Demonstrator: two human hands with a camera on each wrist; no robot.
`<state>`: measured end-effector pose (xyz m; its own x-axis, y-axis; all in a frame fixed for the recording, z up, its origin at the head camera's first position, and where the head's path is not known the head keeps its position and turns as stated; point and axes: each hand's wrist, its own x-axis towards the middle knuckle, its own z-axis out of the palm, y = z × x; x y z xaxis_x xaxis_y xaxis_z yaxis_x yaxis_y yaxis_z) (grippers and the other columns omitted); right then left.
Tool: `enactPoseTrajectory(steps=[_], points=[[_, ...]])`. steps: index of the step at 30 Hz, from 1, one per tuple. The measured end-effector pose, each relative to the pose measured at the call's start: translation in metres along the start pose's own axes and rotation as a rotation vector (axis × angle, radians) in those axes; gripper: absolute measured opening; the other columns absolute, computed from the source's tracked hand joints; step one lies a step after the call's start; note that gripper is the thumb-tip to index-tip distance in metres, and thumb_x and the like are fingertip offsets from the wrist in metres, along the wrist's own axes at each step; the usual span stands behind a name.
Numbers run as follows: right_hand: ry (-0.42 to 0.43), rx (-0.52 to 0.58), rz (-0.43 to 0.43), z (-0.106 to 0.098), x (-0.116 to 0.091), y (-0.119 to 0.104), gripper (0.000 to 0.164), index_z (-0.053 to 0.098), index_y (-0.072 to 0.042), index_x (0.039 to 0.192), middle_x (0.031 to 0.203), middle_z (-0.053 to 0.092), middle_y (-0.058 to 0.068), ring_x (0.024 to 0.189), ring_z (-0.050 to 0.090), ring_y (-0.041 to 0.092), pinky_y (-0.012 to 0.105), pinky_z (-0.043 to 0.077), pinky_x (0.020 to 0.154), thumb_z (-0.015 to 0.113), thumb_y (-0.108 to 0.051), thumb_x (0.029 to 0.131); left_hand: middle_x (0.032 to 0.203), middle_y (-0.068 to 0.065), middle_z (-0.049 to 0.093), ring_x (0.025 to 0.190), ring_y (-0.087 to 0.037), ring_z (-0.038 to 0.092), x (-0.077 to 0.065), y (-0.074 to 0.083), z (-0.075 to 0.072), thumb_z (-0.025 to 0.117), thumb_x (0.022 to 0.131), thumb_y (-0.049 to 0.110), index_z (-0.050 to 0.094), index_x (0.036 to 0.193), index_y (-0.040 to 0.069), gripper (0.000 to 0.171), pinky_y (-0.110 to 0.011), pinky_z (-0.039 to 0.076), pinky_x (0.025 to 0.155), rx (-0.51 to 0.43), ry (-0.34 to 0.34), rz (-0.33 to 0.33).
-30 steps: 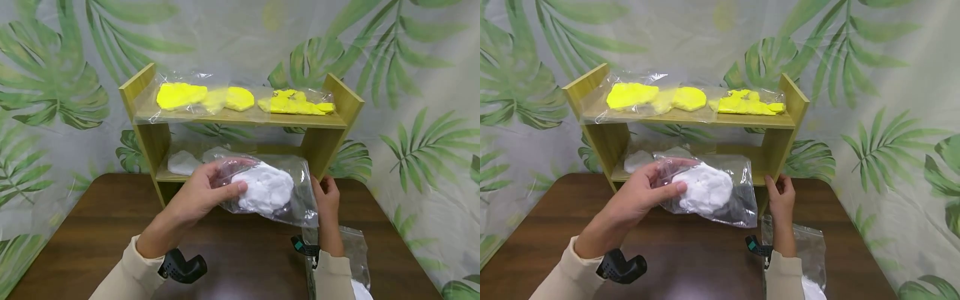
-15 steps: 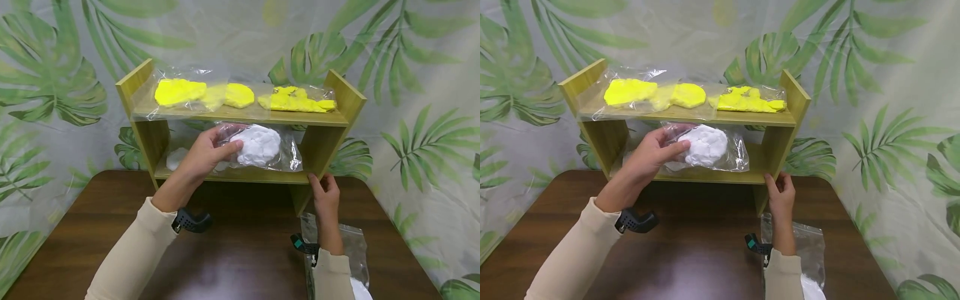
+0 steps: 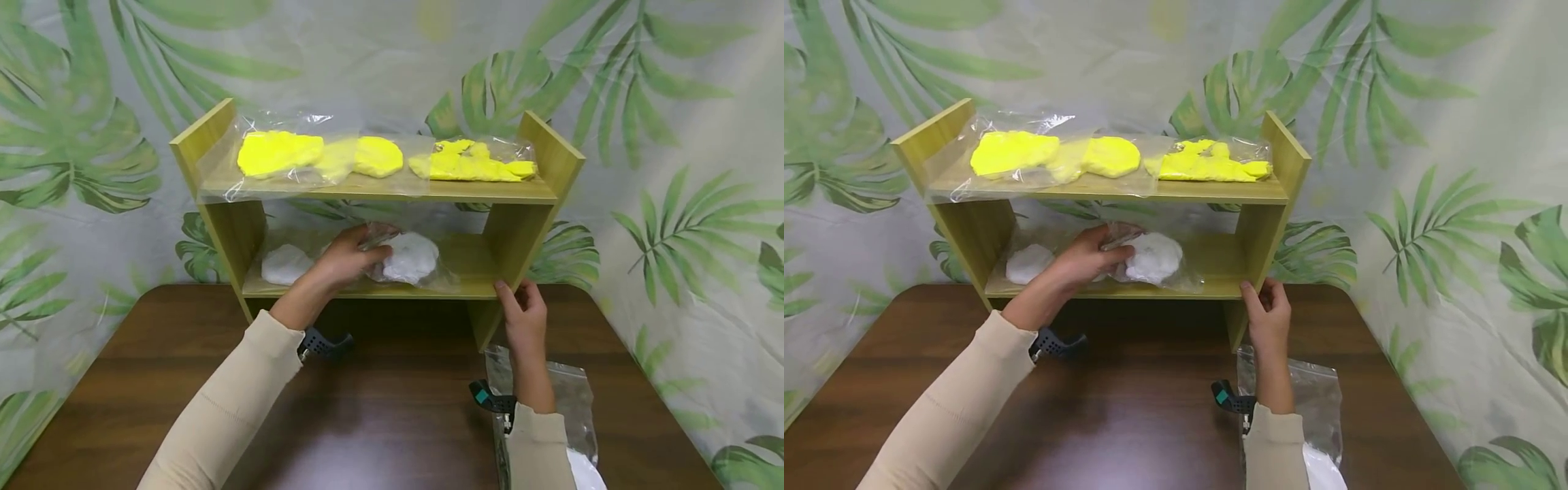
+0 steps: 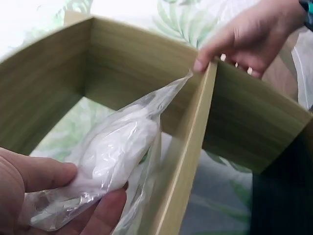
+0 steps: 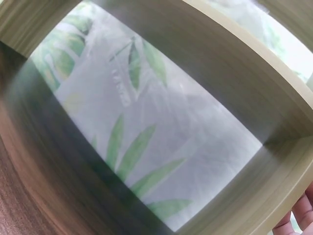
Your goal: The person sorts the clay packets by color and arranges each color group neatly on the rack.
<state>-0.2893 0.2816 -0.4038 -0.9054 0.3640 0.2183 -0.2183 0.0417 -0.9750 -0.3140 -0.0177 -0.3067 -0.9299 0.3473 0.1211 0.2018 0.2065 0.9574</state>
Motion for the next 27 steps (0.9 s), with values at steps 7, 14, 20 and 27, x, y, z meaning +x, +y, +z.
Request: enactPoseTrajectory(steps=[7, 14, 20, 27], points=[[-0.013, 0.0, 0.026, 0.0005, -0.0019, -0.0066, 0.019, 0.061, -0.012, 0.107, 0.098, 0.06, -0.001, 0.093, 0.054, 0.014, 0.027, 0.042, 0.081, 0.066, -0.022, 0.092, 0.116, -0.019, 0.057, 0.066, -0.017, 0.057, 0.0021, -0.0002, -0.001, 0.057, 0.096, 0.011, 0.049, 0.136, 0.003, 0.042, -0.034, 0.053, 0.066, 0.044, 0.009, -0.075], [-0.017, -0.005, 0.028, -0.0006, -0.0012, -0.0029, 0.025, 0.06, -0.013, 0.109, 0.098, 0.059, -0.001, 0.093, 0.054, 0.014, 0.031, 0.041, 0.084, 0.067, -0.028, 0.091, 0.098, -0.015, 0.061, 0.069, -0.018, 0.061, 0.0017, 0.0025, -0.0008, 0.061, 0.093, 0.013, 0.053, 0.127, -0.002, 0.038, -0.033, 0.053, 0.066, 0.136, 0.019, -0.129], [-0.027, -0.003, 0.002, -0.0019, 0.0001, 0.0013, 0.027, 0.06, -0.012, 0.109, 0.099, 0.059, 0.001, 0.093, 0.054, 0.017, 0.033, 0.041, 0.083, 0.067, -0.032, 0.091, 0.099, -0.016, 0.063, 0.066, -0.018, 0.064, -0.0023, 0.0048, -0.003, 0.066, 0.091, 0.016, 0.05, 0.13, 0.001, 0.045, -0.033, 0.055, 0.064, 0.19, 0.022, -0.188], [-0.013, 0.009, -0.011, -0.0007, 0.0014, 0.0017, 0.023, 0.06, -0.013, 0.104, 0.098, 0.059, 0.001, 0.092, 0.055, 0.016, 0.029, 0.043, 0.08, 0.068, -0.03, 0.09, 0.081, -0.012, 0.066, 0.056, -0.02, 0.062, -0.0055, 0.006, -0.0065, 0.071, 0.087, 0.024, 0.035, 0.14, 0.004, 0.067, -0.034, 0.052, 0.056, 0.314, 0.134, -0.178]])
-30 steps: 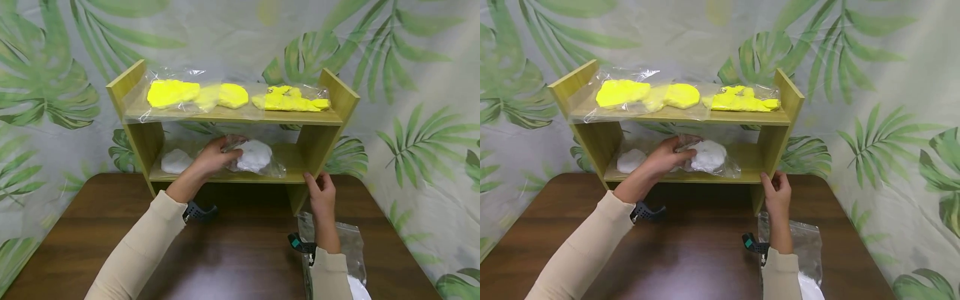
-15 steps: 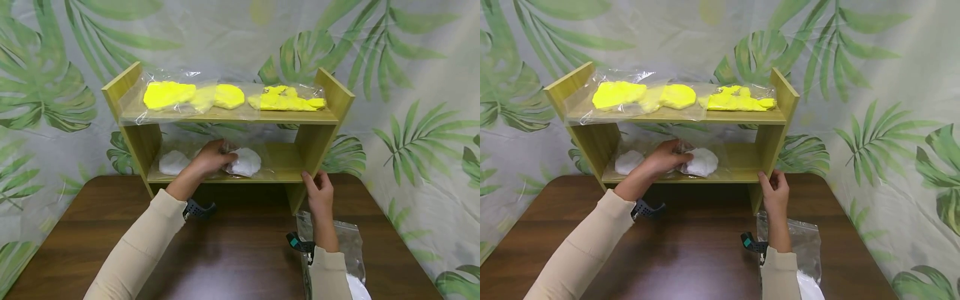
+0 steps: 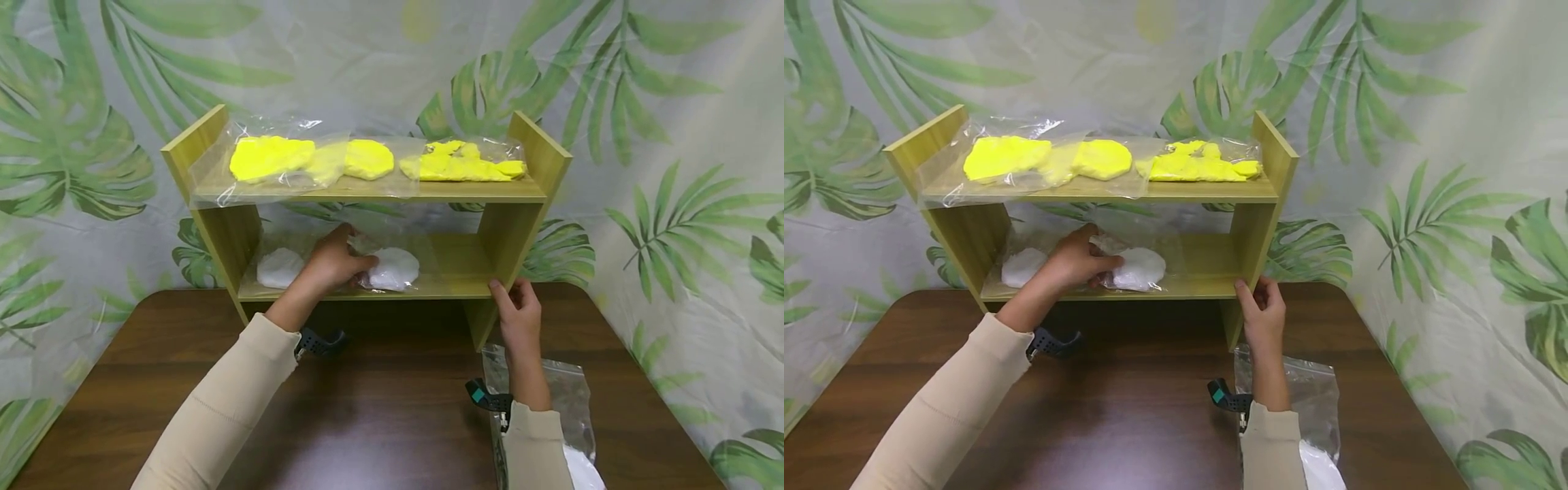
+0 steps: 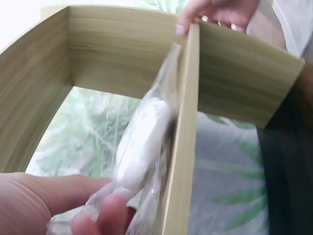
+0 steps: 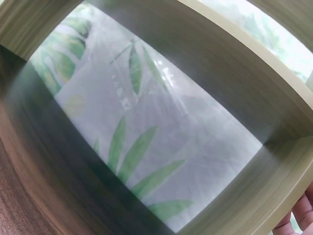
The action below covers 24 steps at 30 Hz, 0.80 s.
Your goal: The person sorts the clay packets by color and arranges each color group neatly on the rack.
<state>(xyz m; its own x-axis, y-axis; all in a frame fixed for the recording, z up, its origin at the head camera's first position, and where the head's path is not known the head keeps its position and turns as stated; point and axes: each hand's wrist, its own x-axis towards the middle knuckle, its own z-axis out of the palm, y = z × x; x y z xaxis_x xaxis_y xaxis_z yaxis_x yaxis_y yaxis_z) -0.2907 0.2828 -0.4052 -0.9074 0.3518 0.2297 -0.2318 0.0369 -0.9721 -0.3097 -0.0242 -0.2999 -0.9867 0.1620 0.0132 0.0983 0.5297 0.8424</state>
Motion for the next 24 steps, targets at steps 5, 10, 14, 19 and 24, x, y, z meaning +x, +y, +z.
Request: enactPoseTrajectory(steps=[5, 10, 14, 19, 24], points=[[0.001, -0.012, -0.005, 0.001, 0.0, 0.0, 0.021, 0.06, -0.014, 0.104, 0.097, 0.059, 0.001, 0.091, 0.055, 0.016, 0.028, 0.044, 0.078, 0.068, -0.029, 0.091, 0.074, -0.005, 0.069, 0.057, -0.018, 0.063, -0.004, -0.004, -0.002, 0.071, 0.085, 0.024, 0.015, 0.152, 0.012, 0.088, -0.035, 0.048, 0.056, 0.118, 0.129, 0.069], [0.005, -0.017, -0.012, 0.001, 0.0, 0.0, 0.024, 0.06, -0.013, 0.105, 0.097, 0.059, 0.002, 0.09, 0.055, 0.016, 0.028, 0.043, 0.077, 0.068, -0.03, 0.09, 0.078, -0.006, 0.069, 0.062, -0.019, 0.063, -0.007, -0.007, -0.002, 0.069, 0.087, 0.022, 0.033, 0.149, 0.015, 0.072, -0.041, 0.048, 0.065, 0.23, 0.197, 0.184], [-0.003, -0.024, -0.006, 0.0, 0.0, -0.001, 0.027, 0.06, -0.012, 0.107, 0.098, 0.058, 0.001, 0.091, 0.054, 0.016, 0.029, 0.043, 0.079, 0.068, -0.032, 0.09, 0.083, -0.007, 0.069, 0.071, -0.02, 0.063, -0.006, -0.004, 0.0, 0.069, 0.087, 0.024, 0.05, 0.138, 0.009, 0.056, -0.042, 0.048, 0.073, 0.289, 0.211, 0.2], [-0.001, -0.004, 0.01, -0.001, 0.0, -0.001, 0.024, 0.06, -0.013, 0.106, 0.096, 0.058, 0.001, 0.09, 0.053, 0.016, 0.029, 0.042, 0.079, 0.068, -0.03, 0.091, 0.089, -0.006, 0.069, 0.081, -0.022, 0.063, 0.001, 0.001, 0.006, 0.068, 0.089, 0.028, 0.049, 0.139, 0.01, 0.057, -0.05, 0.041, 0.093, 0.286, 0.121, 0.181], [-0.01, -0.007, 0.042, -0.001, 0.002, -0.001, 0.02, 0.06, -0.013, 0.106, 0.097, 0.058, 0.0, 0.091, 0.053, 0.015, 0.031, 0.042, 0.081, 0.067, -0.025, 0.092, 0.089, -0.005, 0.068, 0.1, -0.032, 0.058, 0.005, 0.001, 0.009, 0.066, 0.09, 0.032, 0.051, 0.139, 0.011, 0.055, -0.063, 0.02, 0.103, 0.349, 0.104, 0.147]])
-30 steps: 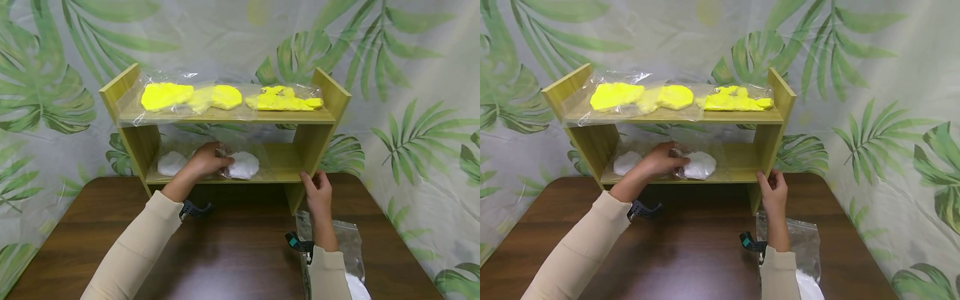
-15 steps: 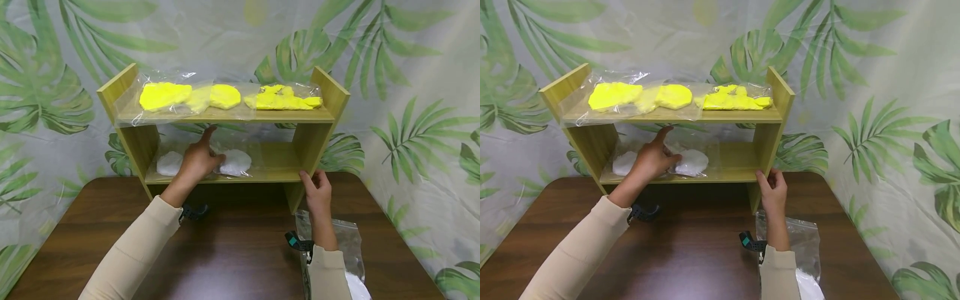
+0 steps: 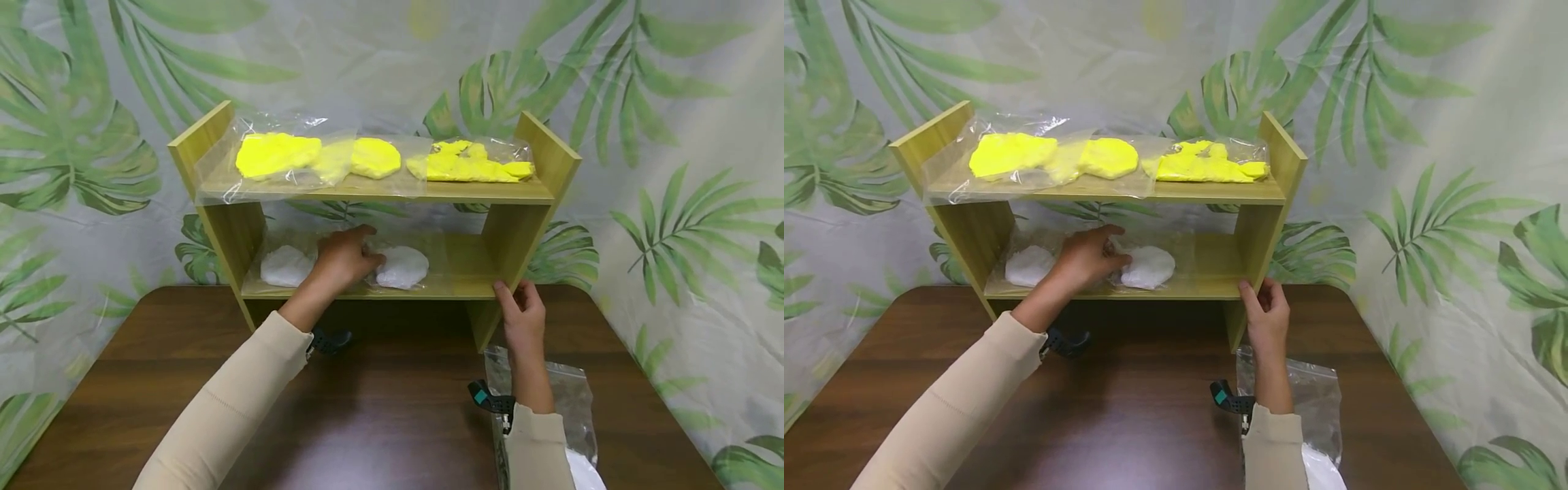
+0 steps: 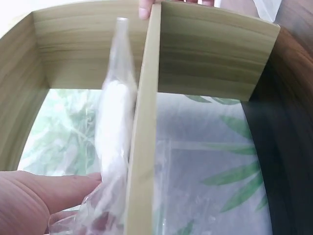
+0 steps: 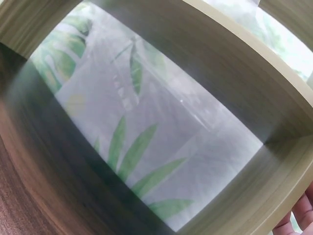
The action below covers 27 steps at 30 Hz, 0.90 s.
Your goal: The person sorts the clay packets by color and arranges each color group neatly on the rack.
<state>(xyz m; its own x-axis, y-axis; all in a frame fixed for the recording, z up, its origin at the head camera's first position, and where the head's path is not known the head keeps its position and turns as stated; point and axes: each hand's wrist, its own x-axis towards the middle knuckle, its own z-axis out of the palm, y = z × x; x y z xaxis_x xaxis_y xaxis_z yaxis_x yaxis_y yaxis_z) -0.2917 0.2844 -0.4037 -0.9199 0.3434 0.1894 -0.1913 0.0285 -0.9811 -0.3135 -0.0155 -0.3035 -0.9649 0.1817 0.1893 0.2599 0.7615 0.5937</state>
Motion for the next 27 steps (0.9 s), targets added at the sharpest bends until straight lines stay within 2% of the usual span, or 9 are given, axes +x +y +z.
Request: enactPoseTrajectory(steps=[6, 10, 15, 19, 23, 27], points=[[0.011, -0.002, -0.027, 0.001, -0.001, 0.0, 0.022, 0.06, -0.013, 0.106, 0.096, 0.059, 0.0, 0.09, 0.053, 0.015, 0.028, 0.042, 0.079, 0.068, -0.028, 0.091, 0.122, -0.015, 0.056, 0.118, -0.041, 0.042, 0.001, -0.006, 0.001, 0.067, 0.088, 0.042, 0.056, 0.135, 0.016, 0.055, -0.06, 0.029, 0.093, 0.176, 0.03, -0.016], [0.011, -0.008, -0.038, 0.002, -0.002, 0.0, 0.024, 0.06, -0.013, 0.106, 0.097, 0.058, 0.001, 0.09, 0.053, 0.015, 0.028, 0.042, 0.078, 0.068, -0.029, 0.091, 0.138, -0.018, 0.044, 0.126, -0.041, 0.036, -0.001, -0.009, 0.0, 0.064, 0.088, 0.048, 0.057, 0.135, 0.016, 0.057, -0.06, 0.028, 0.098, 0.241, 0.009, -0.03], [0.0, 0.0, -0.016, 0.001, -0.003, -0.001, 0.026, 0.06, -0.013, 0.109, 0.098, 0.058, 0.0, 0.092, 0.053, 0.015, 0.029, 0.042, 0.08, 0.067, -0.03, 0.091, 0.145, -0.019, 0.036, 0.132, -0.042, 0.029, -0.003, -0.012, -0.001, 0.057, 0.091, 0.053, 0.054, 0.138, 0.016, 0.06, -0.06, 0.018, 0.106, 0.252, -0.06, -0.064], [0.002, 0.017, -0.006, 0.001, -0.003, -0.001, 0.027, 0.06, -0.013, 0.111, 0.097, 0.058, 0.0, 0.092, 0.054, 0.016, 0.03, 0.042, 0.081, 0.067, -0.03, 0.091, 0.148, -0.018, 0.032, 0.135, -0.042, 0.025, -0.004, -0.014, -0.001, 0.054, 0.093, 0.054, 0.05, 0.142, 0.017, 0.062, -0.061, 0.013, 0.108, 0.233, -0.082, -0.068], [0.005, 0.017, -0.013, 0.001, -0.003, 0.0, 0.026, 0.06, -0.013, 0.111, 0.097, 0.058, -0.001, 0.092, 0.053, 0.015, 0.029, 0.042, 0.08, 0.067, -0.029, 0.091, 0.148, -0.018, 0.033, 0.135, -0.042, 0.026, -0.005, -0.015, 0.0, 0.054, 0.093, 0.053, 0.049, 0.142, 0.016, 0.062, -0.062, 0.013, 0.108, 0.218, -0.059, -0.051], [0.006, 0.012, -0.025, 0.001, -0.002, 0.001, 0.025, 0.061, -0.012, 0.11, 0.096, 0.059, -0.001, 0.092, 0.054, 0.015, 0.03, 0.042, 0.08, 0.067, -0.028, 0.091, 0.145, -0.019, 0.038, 0.132, -0.043, 0.031, -0.008, -0.017, 0.0, 0.059, 0.092, 0.049, 0.05, 0.14, 0.013, 0.061, -0.06, 0.017, 0.107, 0.182, 0.006, -0.019]])
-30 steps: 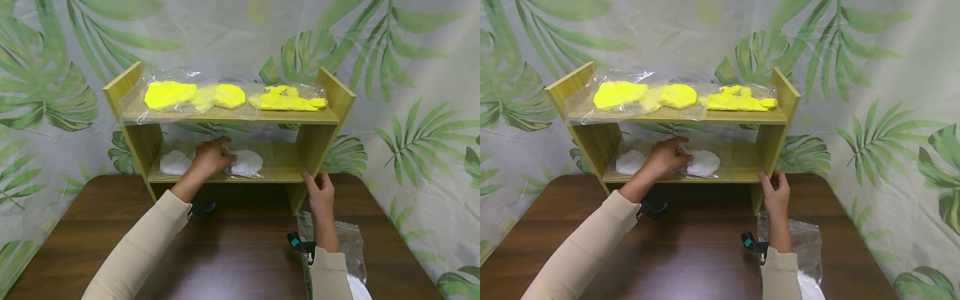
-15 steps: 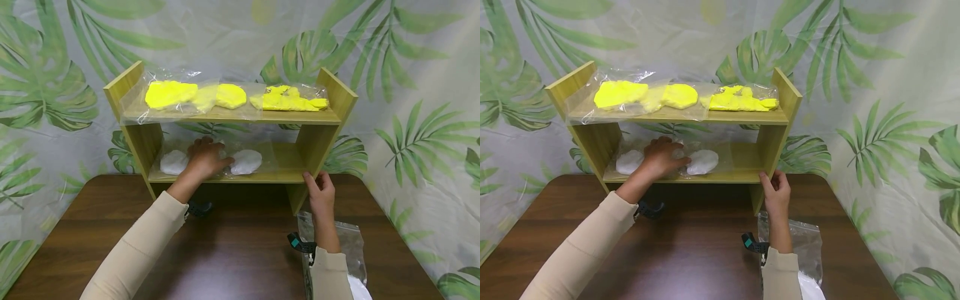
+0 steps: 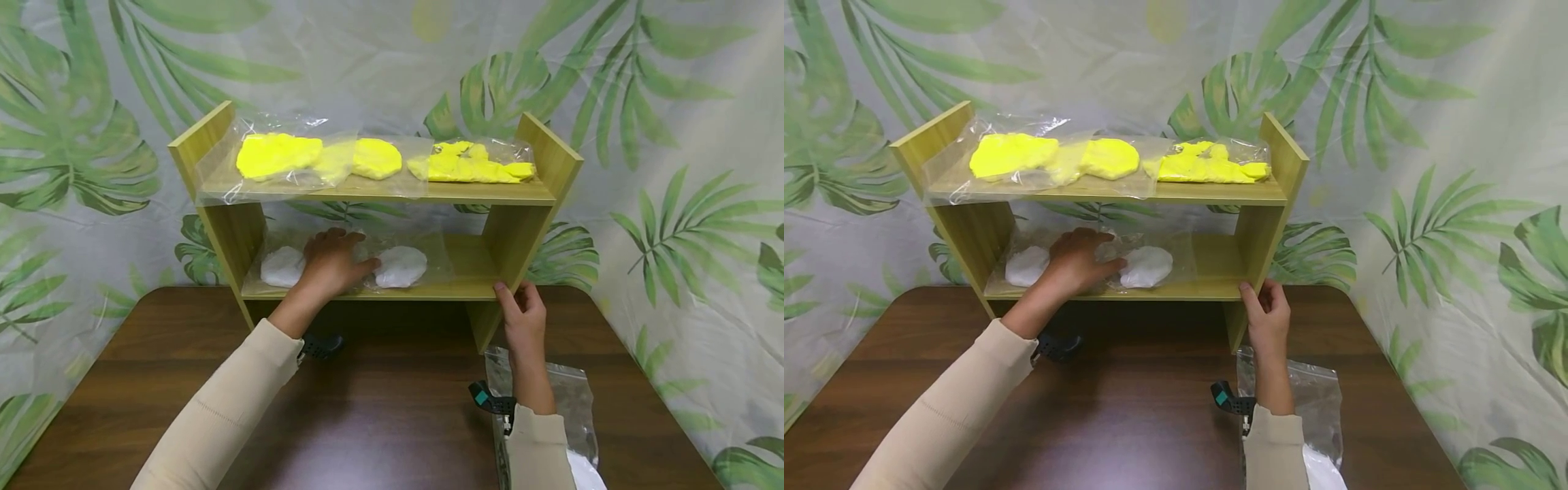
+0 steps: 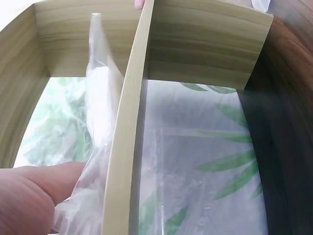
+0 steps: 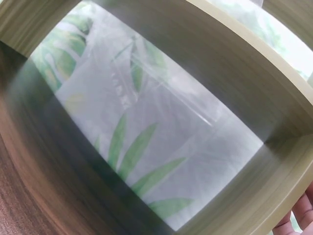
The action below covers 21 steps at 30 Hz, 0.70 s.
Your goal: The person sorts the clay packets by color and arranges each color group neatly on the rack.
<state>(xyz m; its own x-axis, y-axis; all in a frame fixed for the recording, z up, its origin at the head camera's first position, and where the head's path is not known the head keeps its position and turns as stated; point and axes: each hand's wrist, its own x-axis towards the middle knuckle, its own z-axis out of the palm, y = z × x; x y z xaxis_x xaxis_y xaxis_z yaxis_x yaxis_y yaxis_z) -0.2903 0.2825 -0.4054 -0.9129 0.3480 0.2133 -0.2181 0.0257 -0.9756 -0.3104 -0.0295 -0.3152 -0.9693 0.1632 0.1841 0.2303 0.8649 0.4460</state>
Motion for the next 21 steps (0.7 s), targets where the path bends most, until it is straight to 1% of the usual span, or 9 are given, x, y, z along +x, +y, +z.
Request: enactPoseTrajectory(steps=[2, 7, 13, 16, 21], points=[[-0.003, -0.005, -0.004, 0.001, 0.0, 0.0, 0.026, 0.061, -0.011, 0.11, 0.096, 0.059, 0.0, 0.092, 0.054, 0.015, 0.03, 0.042, 0.081, 0.067, -0.028, 0.091, 0.142, -0.019, 0.042, 0.13, -0.041, 0.035, -0.002, -0.001, -0.001, 0.062, 0.091, 0.045, 0.052, 0.138, 0.011, 0.059, -0.059, 0.021, 0.107, -0.032, 0.048, 0.023], [-0.009, -0.005, 0.006, 0.002, 0.0, -0.003, 0.026, 0.06, -0.012, 0.11, 0.097, 0.059, 0.0, 0.092, 0.054, 0.016, 0.031, 0.041, 0.081, 0.067, -0.028, 0.091, 0.131, -0.016, 0.055, 0.125, -0.036, 0.044, -0.007, -0.001, -0.005, 0.067, 0.09, 0.036, 0.059, 0.13, 0.007, 0.051, -0.054, 0.03, 0.103, -0.1, 0.17, 0.118], [-0.01, 0.004, 0.013, 0.004, -0.007, -0.015, 0.022, 0.061, -0.01, 0.106, 0.095, 0.059, -0.001, 0.09, 0.053, 0.015, 0.03, 0.042, 0.08, 0.067, -0.024, 0.091, 0.121, -0.013, 0.062, 0.117, -0.032, 0.052, -0.018, 0.0, -0.011, 0.07, 0.088, 0.03, 0.064, 0.123, 0.006, 0.044, -0.048, 0.039, 0.098, -0.155, 0.269, 0.206], [-0.001, 0.001, 0.007, 0.004, -0.008, -0.015, 0.022, 0.061, -0.009, 0.106, 0.094, 0.06, -0.001, 0.09, 0.053, 0.015, 0.03, 0.042, 0.08, 0.068, -0.024, 0.091, 0.121, -0.012, 0.063, 0.117, -0.031, 0.053, -0.027, -0.002, -0.014, 0.071, 0.087, 0.03, 0.065, 0.122, 0.007, 0.042, -0.047, 0.04, 0.097, -0.197, 0.304, 0.214], [0.016, -0.008, 0.007, 0.002, -0.002, -0.004, 0.021, 0.061, -0.012, 0.104, 0.095, 0.06, -0.002, 0.091, 0.053, 0.014, 0.028, 0.042, 0.08, 0.068, -0.027, 0.091, 0.124, -0.01, 0.061, 0.116, -0.029, 0.053, -0.05, -0.009, -0.018, 0.071, 0.088, 0.029, 0.064, 0.122, 0.011, 0.039, -0.05, 0.041, 0.094, -0.281, 0.347, 0.166]])
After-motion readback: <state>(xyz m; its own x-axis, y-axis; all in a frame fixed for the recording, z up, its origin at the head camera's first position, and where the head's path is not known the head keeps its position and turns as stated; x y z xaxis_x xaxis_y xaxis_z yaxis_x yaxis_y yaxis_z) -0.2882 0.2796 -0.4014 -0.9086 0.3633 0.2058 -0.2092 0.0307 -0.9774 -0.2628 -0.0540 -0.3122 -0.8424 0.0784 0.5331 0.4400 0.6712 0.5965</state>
